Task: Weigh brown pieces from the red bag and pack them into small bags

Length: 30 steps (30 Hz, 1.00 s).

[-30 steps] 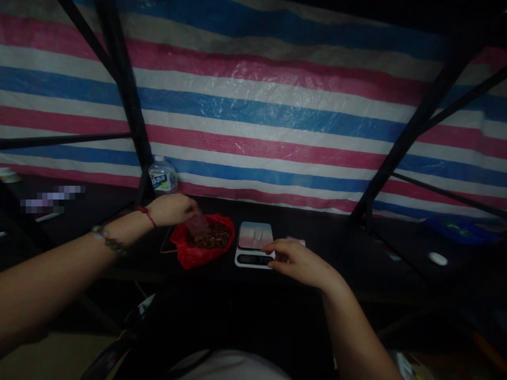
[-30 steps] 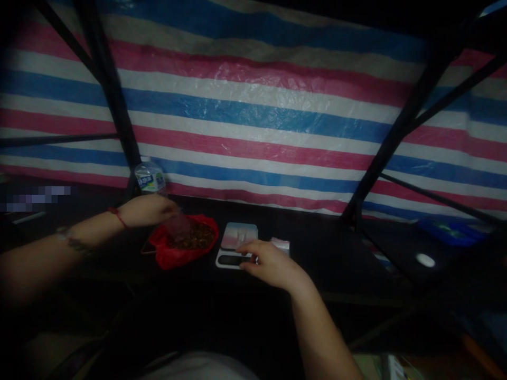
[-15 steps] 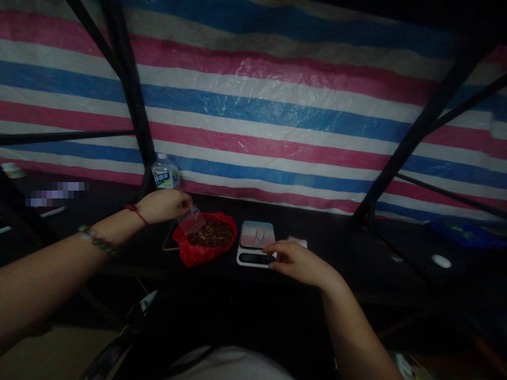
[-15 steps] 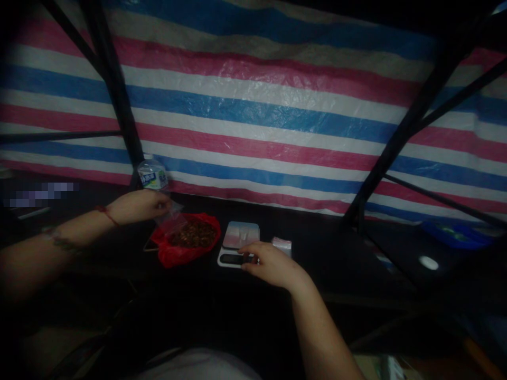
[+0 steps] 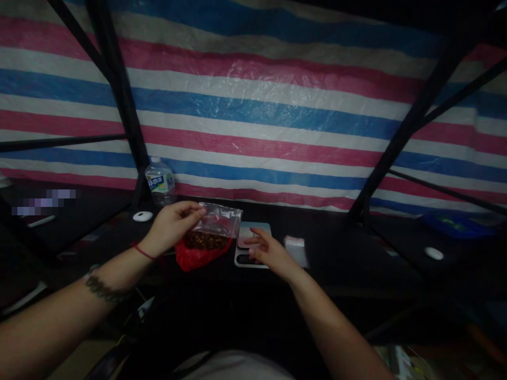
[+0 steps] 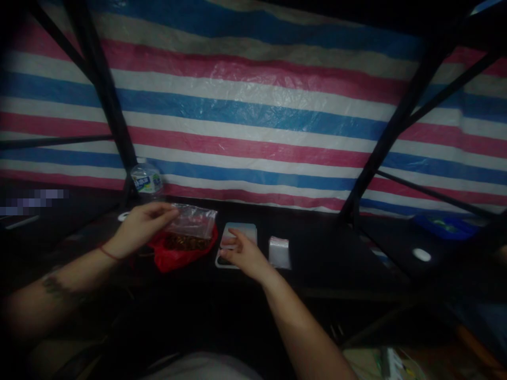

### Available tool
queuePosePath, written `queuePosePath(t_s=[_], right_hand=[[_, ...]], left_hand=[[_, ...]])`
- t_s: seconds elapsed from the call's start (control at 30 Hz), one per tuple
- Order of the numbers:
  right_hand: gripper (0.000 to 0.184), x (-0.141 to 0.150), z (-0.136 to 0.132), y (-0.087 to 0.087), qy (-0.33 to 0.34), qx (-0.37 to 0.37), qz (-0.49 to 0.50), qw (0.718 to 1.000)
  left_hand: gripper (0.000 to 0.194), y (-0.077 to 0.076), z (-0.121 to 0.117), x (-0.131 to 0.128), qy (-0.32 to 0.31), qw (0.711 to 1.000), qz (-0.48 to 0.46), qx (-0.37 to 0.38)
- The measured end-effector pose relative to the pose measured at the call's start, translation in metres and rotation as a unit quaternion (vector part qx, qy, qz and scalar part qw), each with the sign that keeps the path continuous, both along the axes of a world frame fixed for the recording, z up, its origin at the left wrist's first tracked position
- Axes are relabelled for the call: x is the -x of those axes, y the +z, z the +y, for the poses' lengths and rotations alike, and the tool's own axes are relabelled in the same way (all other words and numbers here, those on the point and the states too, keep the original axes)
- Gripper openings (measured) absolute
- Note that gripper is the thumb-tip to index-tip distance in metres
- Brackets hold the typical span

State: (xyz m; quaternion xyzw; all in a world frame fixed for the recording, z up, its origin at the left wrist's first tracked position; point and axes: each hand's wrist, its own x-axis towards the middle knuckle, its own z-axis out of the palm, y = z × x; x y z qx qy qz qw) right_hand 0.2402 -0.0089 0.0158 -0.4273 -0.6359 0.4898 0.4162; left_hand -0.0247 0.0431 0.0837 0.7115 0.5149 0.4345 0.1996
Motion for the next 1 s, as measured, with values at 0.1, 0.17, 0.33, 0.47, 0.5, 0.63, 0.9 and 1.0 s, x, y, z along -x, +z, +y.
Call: queuePosePath(t_s=[0.1, 0.17, 0.33, 0.47, 0.5, 0.63, 0.9, 1.0], right_hand=[[0.054, 0.01, -0.001, 0.0, -0.008, 0.026, 0.088, 0.996], [0.038, 0.003, -0.001, 0.005, -0.055, 0.007, 0.099, 0.994], [0.032, -0.051, 0.003, 0.028, -0.194, -0.022, 0.172, 0.966], [0.036, -0.103, 0.003, 0.031, -0.243, -0.025, 0.192, 0.951], [0.036, -0.115, 0.003, 0.027, -0.251, -0.027, 0.181, 0.95], [0.039, -0.158, 0.012, -0.005, -0.233, 0.026, 0.027, 0.972], [0.019, -0.18, 0.052, -0.075, -0.212, -0.021, -0.256, 0.943], [0.013, -0.178, 0.058, -0.084, -0.226, -0.039, -0.314, 0.921]], left_hand=[[0.042, -0.01, -0.018, -0.034, -0.06, 0.995, -0.068, 0.033], [0.038, -0.016, -0.023, -0.054, -0.088, 0.987, -0.111, 0.074], [0.03, -0.028, -0.026, -0.101, -0.151, 0.965, -0.153, 0.152], [0.025, -0.052, -0.024, -0.143, -0.262, 0.934, -0.095, 0.223], [0.022, -0.059, -0.023, -0.153, -0.293, 0.924, -0.082, 0.232], [0.013, -0.082, -0.016, -0.188, -0.288, 0.945, -0.021, 0.155], [0.05, -0.097, 0.014, -0.262, -0.245, 0.942, 0.228, 0.003], [0.045, -0.105, 0.035, -0.285, -0.244, 0.92, 0.305, 0.044]])
